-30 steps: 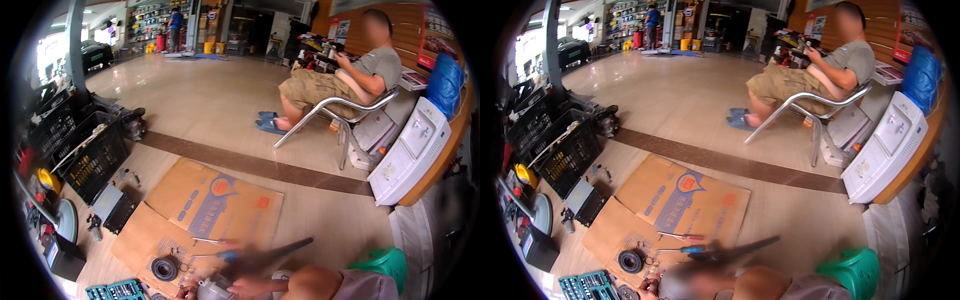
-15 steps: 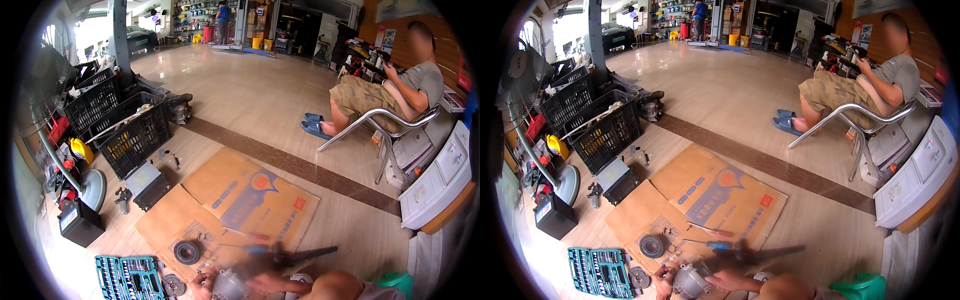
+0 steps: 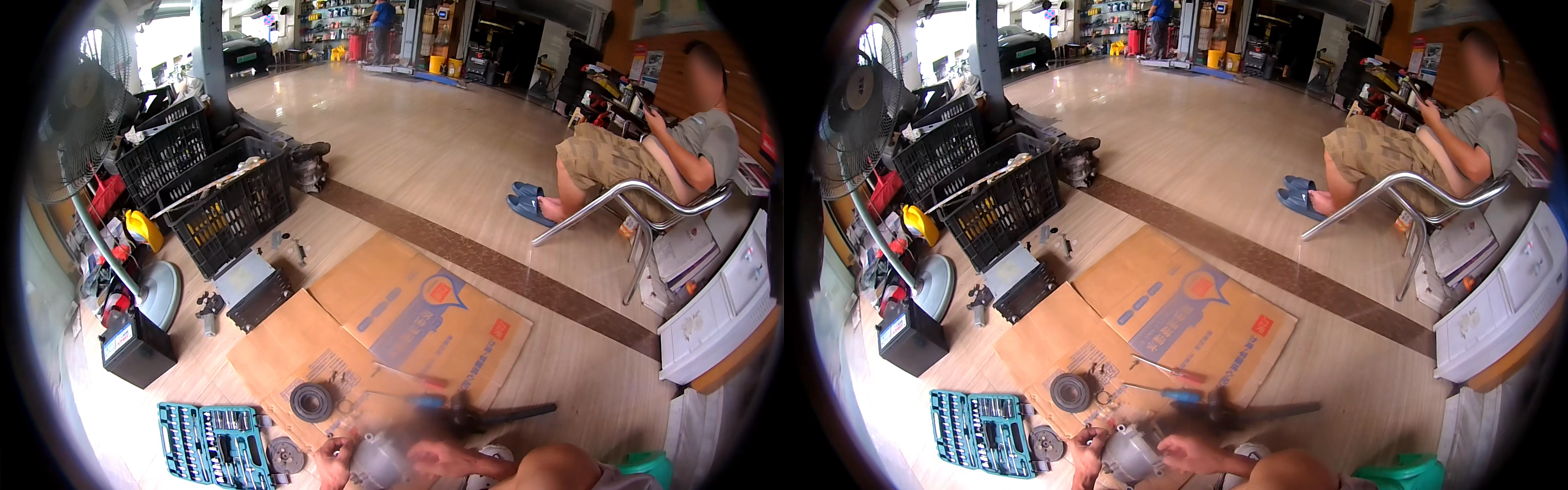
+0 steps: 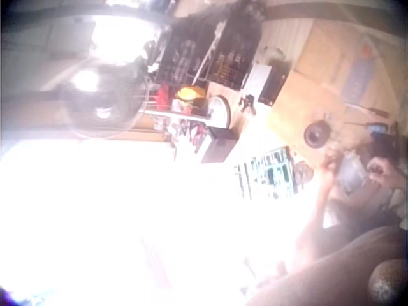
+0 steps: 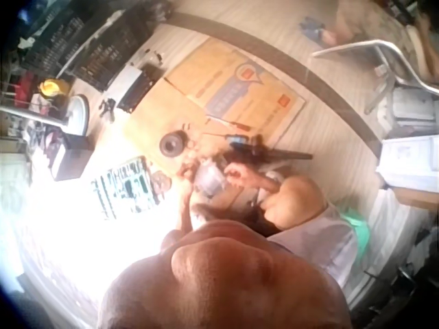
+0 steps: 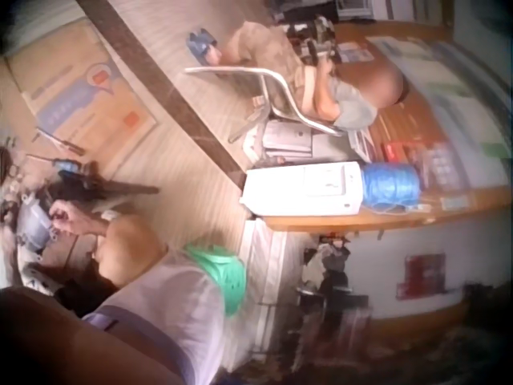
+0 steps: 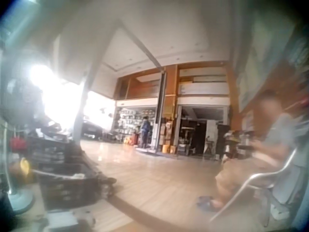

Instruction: The person disassembles an automotive compressor by removing several bolts with a socket wrench and separates the main housing sections by hand.

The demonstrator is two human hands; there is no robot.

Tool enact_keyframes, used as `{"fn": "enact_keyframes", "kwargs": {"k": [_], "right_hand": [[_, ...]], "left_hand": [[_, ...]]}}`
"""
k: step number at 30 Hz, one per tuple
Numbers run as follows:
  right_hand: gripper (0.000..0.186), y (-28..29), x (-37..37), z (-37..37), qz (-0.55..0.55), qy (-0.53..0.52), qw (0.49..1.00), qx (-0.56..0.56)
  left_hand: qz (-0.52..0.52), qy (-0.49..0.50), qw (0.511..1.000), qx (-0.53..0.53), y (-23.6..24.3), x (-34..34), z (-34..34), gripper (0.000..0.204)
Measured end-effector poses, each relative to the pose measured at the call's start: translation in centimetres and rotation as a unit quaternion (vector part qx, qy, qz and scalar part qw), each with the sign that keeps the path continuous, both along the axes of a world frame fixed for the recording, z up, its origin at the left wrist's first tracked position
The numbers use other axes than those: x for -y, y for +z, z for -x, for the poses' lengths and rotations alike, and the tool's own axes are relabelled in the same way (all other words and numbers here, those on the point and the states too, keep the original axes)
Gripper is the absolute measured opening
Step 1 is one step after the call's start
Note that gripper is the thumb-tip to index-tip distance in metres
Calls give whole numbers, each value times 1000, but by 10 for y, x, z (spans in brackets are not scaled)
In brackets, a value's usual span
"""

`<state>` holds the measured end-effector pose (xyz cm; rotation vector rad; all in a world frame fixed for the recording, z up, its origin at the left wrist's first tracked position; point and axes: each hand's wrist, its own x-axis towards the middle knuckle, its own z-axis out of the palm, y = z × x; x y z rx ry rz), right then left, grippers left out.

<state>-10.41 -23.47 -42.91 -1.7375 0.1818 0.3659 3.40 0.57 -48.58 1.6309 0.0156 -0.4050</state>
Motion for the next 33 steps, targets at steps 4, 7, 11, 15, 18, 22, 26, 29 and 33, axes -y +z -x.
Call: {"fn": "enact_keyframes", "kwargs": {"k": [4, 7, 11, 15, 18, 22, 26, 29, 33], "right_hand": [[38, 14, 8, -5, 14, -19, 989, -145], [34, 16, 17, -10, 73, 6, 994, -80], [12, -5, -10, -22, -114, -12, 993, -30], [22, 11, 13, 0, -75, -82, 991, -76], [31, 35, 8, -10, -53, -92, 985, -134], [33, 31, 8, -21, 1, -20, 981, -194], [23, 24, 12, -14, -56, -42, 987, -142], [15, 37, 21, -17, -28, -77, 990, -111], [15, 33, 49, -23, -93, -137, 983, -82]], "left_hand": [[-22, -6, 998, -58, 19, 10, 4, 18], [-19, -32, 998, 44, 20, 15, -4, 22], [-117, -12, 991, 66, 50, -14, -12, 29], [-32, -25, 999, -12, 12, 20, -1, 21], [-52, -37, 997, -31, 17, 15, -1, 20], [-51, -35, 998, -9, 17, 8, -3, 18], [-55, -44, 998, -6, 14, 9, -3, 18], [-56, -42, 997, -12, 11, 9, -4, 18], [-61, -41, 997, -10, 15, 9, -4, 19]]}}
